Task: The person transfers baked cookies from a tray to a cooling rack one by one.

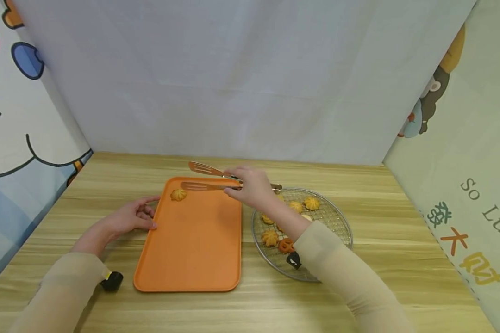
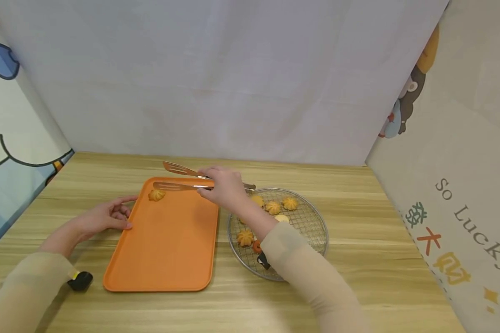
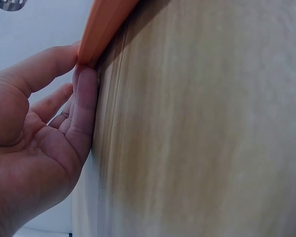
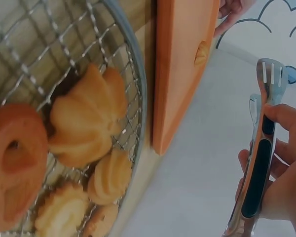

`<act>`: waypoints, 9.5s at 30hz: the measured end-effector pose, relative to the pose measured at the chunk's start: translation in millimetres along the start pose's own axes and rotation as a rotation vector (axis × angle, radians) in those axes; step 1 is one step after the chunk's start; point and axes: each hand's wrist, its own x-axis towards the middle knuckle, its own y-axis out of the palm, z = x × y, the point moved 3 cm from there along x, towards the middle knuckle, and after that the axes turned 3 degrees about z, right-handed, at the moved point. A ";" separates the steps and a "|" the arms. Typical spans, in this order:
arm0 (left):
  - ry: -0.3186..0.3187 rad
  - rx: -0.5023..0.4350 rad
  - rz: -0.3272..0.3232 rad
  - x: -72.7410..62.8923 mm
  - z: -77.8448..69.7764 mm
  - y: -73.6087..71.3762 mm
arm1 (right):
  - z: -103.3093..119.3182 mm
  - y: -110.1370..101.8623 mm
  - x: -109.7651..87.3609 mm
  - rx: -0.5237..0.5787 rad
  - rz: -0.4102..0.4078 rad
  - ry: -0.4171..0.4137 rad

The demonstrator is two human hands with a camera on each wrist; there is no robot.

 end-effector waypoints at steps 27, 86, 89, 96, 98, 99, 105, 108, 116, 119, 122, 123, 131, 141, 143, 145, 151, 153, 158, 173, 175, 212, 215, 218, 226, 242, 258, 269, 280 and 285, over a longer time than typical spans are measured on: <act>-0.003 0.008 0.019 -2.4 -2.8 -1.7 | 8.7 52.9 32.8 -0.188 0.250 0.107; 0.047 0.014 0.023 0.9 0.2 2.0 | 1.7 52.9 34.9 -0.049 0.315 0.159; 0.025 0.016 0.016 0.4 0.1 1.5 | 1.9 47.0 33.9 -0.033 0.323 0.152; 0.017 0.020 0.007 -1.0 -1.9 1.1 | -0.6 30.7 28.5 -0.019 0.328 0.110; 0.019 0.020 0.008 -1.1 -2.2 1.1 | -1.3 25.1 27.0 -0.015 0.330 0.100; 0.019 0.019 0.010 -1.2 -2.2 1.1 | -2.0 22.4 26.4 -0.011 0.330 0.097; 0.023 0.013 0.015 -0.4 -0.3 1.3 | -6.4 7.0 23.2 0.006 0.331 0.094; 0.021 0.014 0.009 -0.4 0.1 1.2 | -7.4 -0.9 20.7 0.030 0.325 0.084; 0.024 0.021 0.007 -0.8 -0.3 1.6 | -7.3 -20.0 11.7 0.045 0.288 0.049; 0.022 0.023 0.004 -0.2 0.6 1.1 | -7.8 -25.9 7.0 0.047 0.287 0.040; 0.023 0.027 0.000 0.9 1.9 0.1 | -8.9 -32.1 2.4 0.049 0.279 0.028; 0.023 0.026 0.000 1.2 2.3 -0.3 | -9.2 -34.2 1.0 0.048 0.274 0.021; 0.018 0.016 0.007 1.8 2.7 -1.4 | -9.0 -51.0 -10.4 0.022 0.250 -0.017; 0.010 0.007 0.009 1.2 -0.1 0.3 | -17.5 -72.7 -26.1 0.056 0.216 -0.008; 0.009 0.009 0.007 1.1 -0.4 0.5 | -20.1 -77.1 -29.3 0.059 0.215 0.003; 0.004 0.007 0.002 1.2 -0.2 0.2 | -22.2 -81.7 -32.6 0.056 0.211 0.007; 0.005 0.016 0.000 1.6 -0.1 0.5 | -28.0 -94.3 -43.8 0.052 0.198 0.011; 0.006 0.017 0.000 1.5 -0.3 0.7 | -30.1 -98.5 -47.5 0.057 0.195 0.020; 0.008 0.020 -0.002 1.2 0.1 0.2 | -37.1 -108.0 -56.9 0.086 0.179 0.027; -0.001 0.019 -0.012 -0.4 0.9 0.2 | -53.5 -129.8 -89.8 0.033 0.076 -0.036; 0.000 0.022 -0.015 -0.5 1.2 0.3 | -56.1 -132.1 -94.9 0.028 0.062 -0.046; 0.005 -0.007 -0.015 1.1 2.4 -1.3 | -146.9 -147.8 -187.8 -0.028 -0.049 -0.057; 0.002 -0.008 -0.016 0.7 2.2 -1.5 | -154.7 -147.3 -192.0 -0.033 -0.041 -0.068; 0.000 -0.009 -0.016 0.4 1.8 -1.5 | -161.7 -146.2 -196.4 -0.033 -0.027 -0.068; 0.001 -0.003 -0.012 -0.5 1.5 -1.0 | -178.0 -140.6 -205.1 -0.035 -0.010 -0.068; -0.002 -0.015 -0.009 -2.6 0.3 -1.2 | -204.7 -125.8 -215.5 -0.086 0.110 0.075; 0.010 -0.024 0.001 -1.1 2.2 -2.6 | -213.7 -117.7 -215.3 -0.050 0.175 0.133; 0.005 -0.019 0.000 -1.6 1.4 -2.8 | -215.1 -116.9 -215.8 -0.051 0.187 0.117; 0.008 -0.027 0.005 -2.1 1.2 -2.3 | -209.8 -120.4 -215.0 -0.013 0.203 0.183; 0.009 -0.030 0.007 -2.2 1.4 -2.5 | -207.5 -122.4 -211.1 -0.010 0.164 0.187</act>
